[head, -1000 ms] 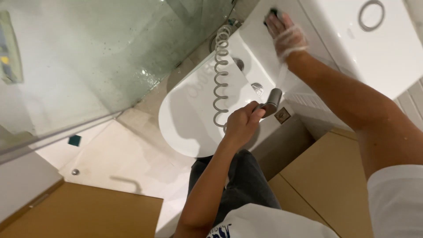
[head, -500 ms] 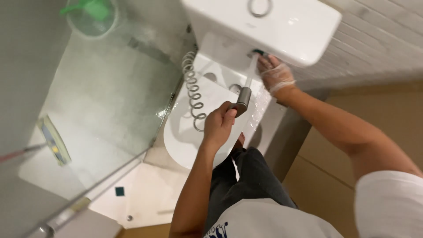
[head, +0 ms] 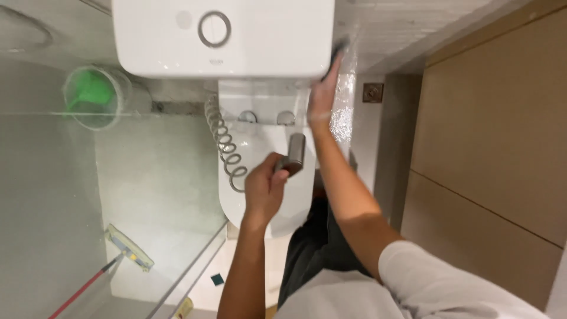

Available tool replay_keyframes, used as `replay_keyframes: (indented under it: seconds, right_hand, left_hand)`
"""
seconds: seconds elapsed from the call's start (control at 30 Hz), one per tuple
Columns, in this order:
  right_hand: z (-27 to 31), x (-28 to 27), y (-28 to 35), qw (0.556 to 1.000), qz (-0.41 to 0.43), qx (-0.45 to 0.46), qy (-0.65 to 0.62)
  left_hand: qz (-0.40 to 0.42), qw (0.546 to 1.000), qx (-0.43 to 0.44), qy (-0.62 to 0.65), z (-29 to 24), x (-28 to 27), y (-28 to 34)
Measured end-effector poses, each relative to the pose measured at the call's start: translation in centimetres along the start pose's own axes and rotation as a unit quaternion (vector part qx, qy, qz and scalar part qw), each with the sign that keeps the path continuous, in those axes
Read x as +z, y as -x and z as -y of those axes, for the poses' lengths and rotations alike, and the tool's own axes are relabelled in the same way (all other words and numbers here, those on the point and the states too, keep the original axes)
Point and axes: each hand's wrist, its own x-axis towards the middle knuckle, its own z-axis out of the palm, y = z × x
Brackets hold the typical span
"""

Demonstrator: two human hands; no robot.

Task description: Cleaning a bidet sprayer and the exterior of a toilet tank using a sponge and water.

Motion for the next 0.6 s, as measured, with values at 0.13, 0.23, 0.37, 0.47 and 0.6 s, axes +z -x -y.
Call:
replay_keyframes:
  seconds: [0.13,0.23,0.37,0.47,0.6]
  right_hand:
    - [5.5,-4.9,-3.0,0.979,0.042,0.160,-0.122]
    - [8.7,-7.6,-3.1,0.993,0.098,0.061,-0.023]
    - [16.6,-8.2,-3.8,0.799,0.293,-0.390,0.352]
    - [18.8,-7.8,-6.0,0.735,0.404,-0.324,0.437]
    - [18.4,-4.2,-5.8,0.778,0.410,-0.209,0.428]
  left_hand:
    - [-0.052,0.997,0.017,0.056,0.5,-0.3,0.2]
    - [-0.097,0.993,0.032,0.068,0.6,-1.0,-0.1]
    - [-0.095,0.993,0.033,0.068,-0.6,-3.2,0.7]
    - [-0.107,0.990,0.035,0.084,-0.1,-4.1,1.3]
    - [-0.125,0.984,0.043,0.118,0.8,-4.0,1.3]
